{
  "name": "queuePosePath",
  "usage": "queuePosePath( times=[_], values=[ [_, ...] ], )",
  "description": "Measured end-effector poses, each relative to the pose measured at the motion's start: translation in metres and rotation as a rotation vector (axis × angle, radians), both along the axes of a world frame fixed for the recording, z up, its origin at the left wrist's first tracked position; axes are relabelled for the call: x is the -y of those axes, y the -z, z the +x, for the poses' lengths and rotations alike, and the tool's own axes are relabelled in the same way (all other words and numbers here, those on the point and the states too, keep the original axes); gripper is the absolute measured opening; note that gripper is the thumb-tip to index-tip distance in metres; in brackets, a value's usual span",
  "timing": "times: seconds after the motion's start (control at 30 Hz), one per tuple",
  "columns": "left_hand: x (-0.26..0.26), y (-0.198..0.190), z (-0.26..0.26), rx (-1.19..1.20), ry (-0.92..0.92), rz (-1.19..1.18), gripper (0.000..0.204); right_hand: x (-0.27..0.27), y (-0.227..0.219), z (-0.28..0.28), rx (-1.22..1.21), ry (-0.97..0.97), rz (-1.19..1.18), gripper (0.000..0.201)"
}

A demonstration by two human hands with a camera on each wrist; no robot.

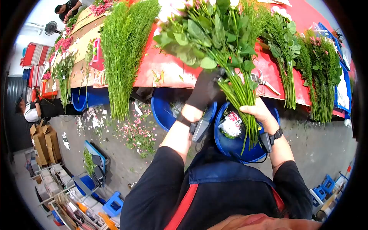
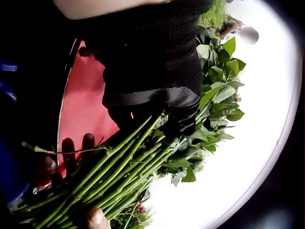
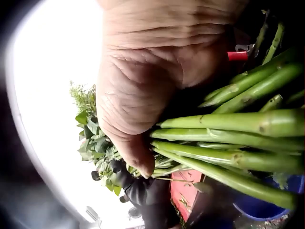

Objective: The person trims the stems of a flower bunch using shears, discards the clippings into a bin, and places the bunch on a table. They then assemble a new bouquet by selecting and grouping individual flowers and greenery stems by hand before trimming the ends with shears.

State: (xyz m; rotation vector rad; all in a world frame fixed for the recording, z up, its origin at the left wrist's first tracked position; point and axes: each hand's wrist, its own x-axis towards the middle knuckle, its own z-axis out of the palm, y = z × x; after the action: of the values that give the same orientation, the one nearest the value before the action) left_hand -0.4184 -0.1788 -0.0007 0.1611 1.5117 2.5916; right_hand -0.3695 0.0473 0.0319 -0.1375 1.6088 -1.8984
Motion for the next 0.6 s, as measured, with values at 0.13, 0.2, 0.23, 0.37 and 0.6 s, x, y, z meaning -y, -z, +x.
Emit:
queuePosePath(
  times=[0.13, 0.2, 0.23, 0.37, 0.6],
  values=[
    [-0.016, -0.025, 0.048, 0.417, -0.07, 0.418, 0.036, -0.03, 0.003, 0.023, 0.022, 0.042, -0.007, 0.047],
    [-0.022, -0.022, 0.073, 0.342, -0.074, 0.307, 0.037, -0.044, -0.007, 0.032, -0.022, -0.019, 0.096, 0.046],
    [-0.026, -0.035, 0.085, 0.352, -0.056, 0.217, 0.035, -0.051, -0.009, 0.039, -0.031, -0.027, 0.112, 0.043],
    [-0.05, -0.015, 0.116, 0.523, 0.117, 0.62, 0.026, -0.071, -0.012, 0.068, 0.019, -0.167, 0.144, 0.036],
    [-0.08, -0.018, 0.155, 0.077, -0.005, 0.327, 0.023, -0.099, -0.02, 0.097, -0.278, -0.022, 0.077, 0.067]
  ],
)
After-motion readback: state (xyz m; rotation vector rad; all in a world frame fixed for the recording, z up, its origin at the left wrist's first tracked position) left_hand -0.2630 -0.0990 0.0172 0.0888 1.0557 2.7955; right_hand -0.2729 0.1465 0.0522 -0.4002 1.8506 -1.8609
